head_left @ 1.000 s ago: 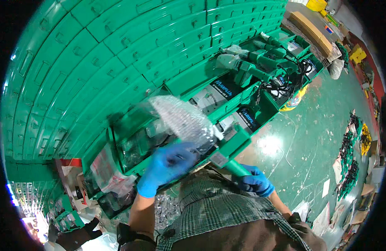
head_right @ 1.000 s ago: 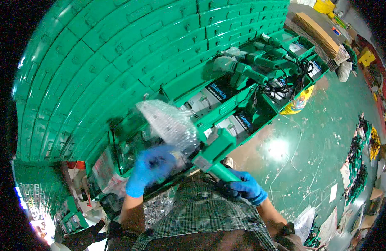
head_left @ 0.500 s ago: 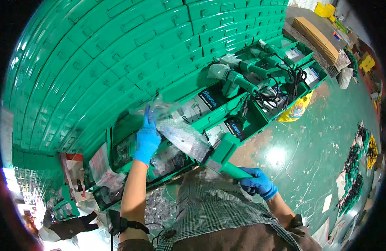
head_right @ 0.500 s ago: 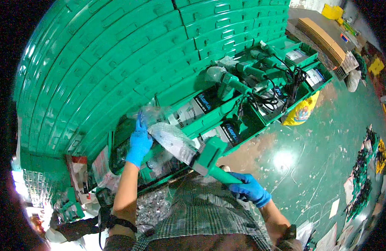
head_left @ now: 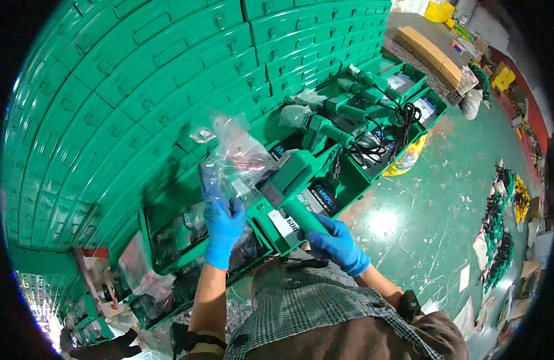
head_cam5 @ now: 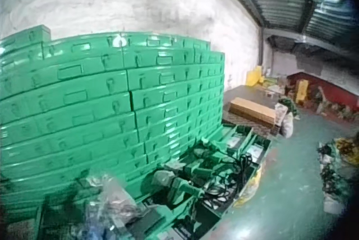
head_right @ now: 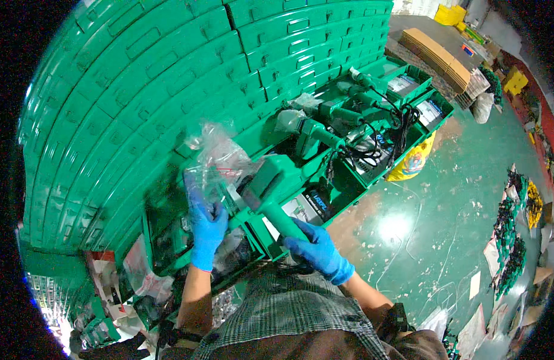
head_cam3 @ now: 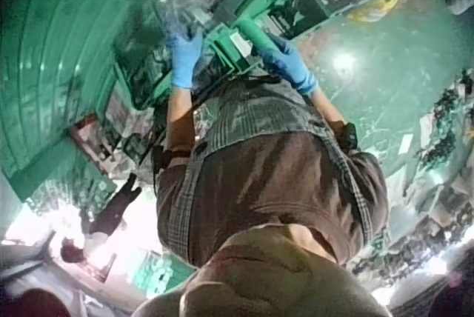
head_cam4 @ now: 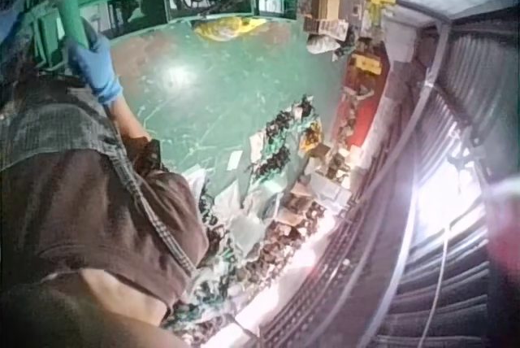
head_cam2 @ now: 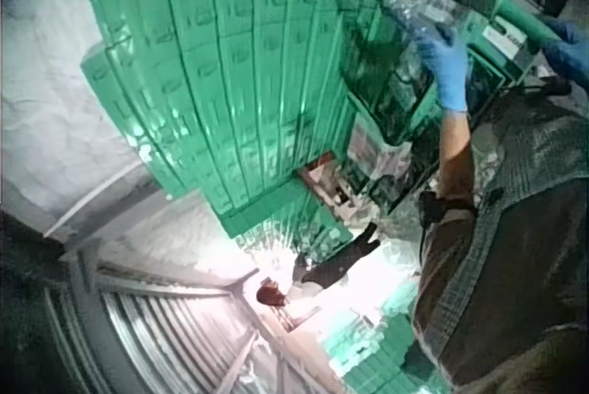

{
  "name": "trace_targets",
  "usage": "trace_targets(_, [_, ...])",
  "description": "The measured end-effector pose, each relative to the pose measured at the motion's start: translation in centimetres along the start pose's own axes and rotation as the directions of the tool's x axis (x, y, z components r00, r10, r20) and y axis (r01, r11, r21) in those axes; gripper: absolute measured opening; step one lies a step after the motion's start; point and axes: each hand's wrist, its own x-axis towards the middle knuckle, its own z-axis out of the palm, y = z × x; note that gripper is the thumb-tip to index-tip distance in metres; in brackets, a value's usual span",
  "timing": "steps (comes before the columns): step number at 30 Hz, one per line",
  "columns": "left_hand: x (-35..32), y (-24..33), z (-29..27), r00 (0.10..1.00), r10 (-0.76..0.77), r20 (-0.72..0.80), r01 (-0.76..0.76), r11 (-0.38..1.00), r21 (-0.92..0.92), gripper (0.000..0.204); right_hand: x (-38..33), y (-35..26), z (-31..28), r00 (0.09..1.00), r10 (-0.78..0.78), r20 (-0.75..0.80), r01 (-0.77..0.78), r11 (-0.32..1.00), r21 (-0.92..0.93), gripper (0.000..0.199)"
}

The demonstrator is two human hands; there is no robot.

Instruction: Organizing electric tools and components into labeled green storage bins in a warehouse setting.

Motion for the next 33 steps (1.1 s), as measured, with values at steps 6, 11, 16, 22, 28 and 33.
trace_targets(6, [-0.9, 5.0, 2.5, 0.983, 0.172, 0.064, -0.164, 0.979, -0.119, 0.091, 1.3, -0.8, 2.3, 0.964, -0.243, -0.105, 0.163, 0.858, -0.488, 0.056])
trace_targets(11, [2.6, 2.4, -0.4, 0.993, 0.069, 0.091, -0.006, 0.828, -0.561, 0.094, 3.0, 0.8, 2.4, 0.649, -0.729, 0.217, 0.391, 0.075, -0.917, 0.060])
trace_targets(16, [6.8, 2.8, -3.7, 0.954, 0.052, 0.294, 0.212, 0.576, -0.790, 0.090, 2.9, -1.2, 4.3, 0.745, -0.648, 0.158, 0.304, 0.119, -0.945, 0.063])
trace_targets(22, [9.3, 3.4, -6.8, 0.930, 0.085, 0.358, 0.040, 0.944, -0.328, 0.080, 3.3, -1.5, 5.0, 0.794, -0.597, 0.117, 0.279, 0.186, -0.942, 0.064])
trace_targets(28, [11.4, 4.1, -6.4, 0.874, 0.343, 0.345, -0.341, 0.938, -0.067, 0.081, 3.7, -2.9, 5.6, 0.834, -0.552, 0.030, 0.172, 0.207, -0.963, 0.064])
trace_targets(33, [12.5, 2.3, -4.8, 0.800, 0.122, 0.587, 0.171, 0.892, -0.419, 0.082, 4.4, -5.2, 4.3, 0.886, -0.464, 0.011, 0.034, 0.041, -0.999, 0.064])
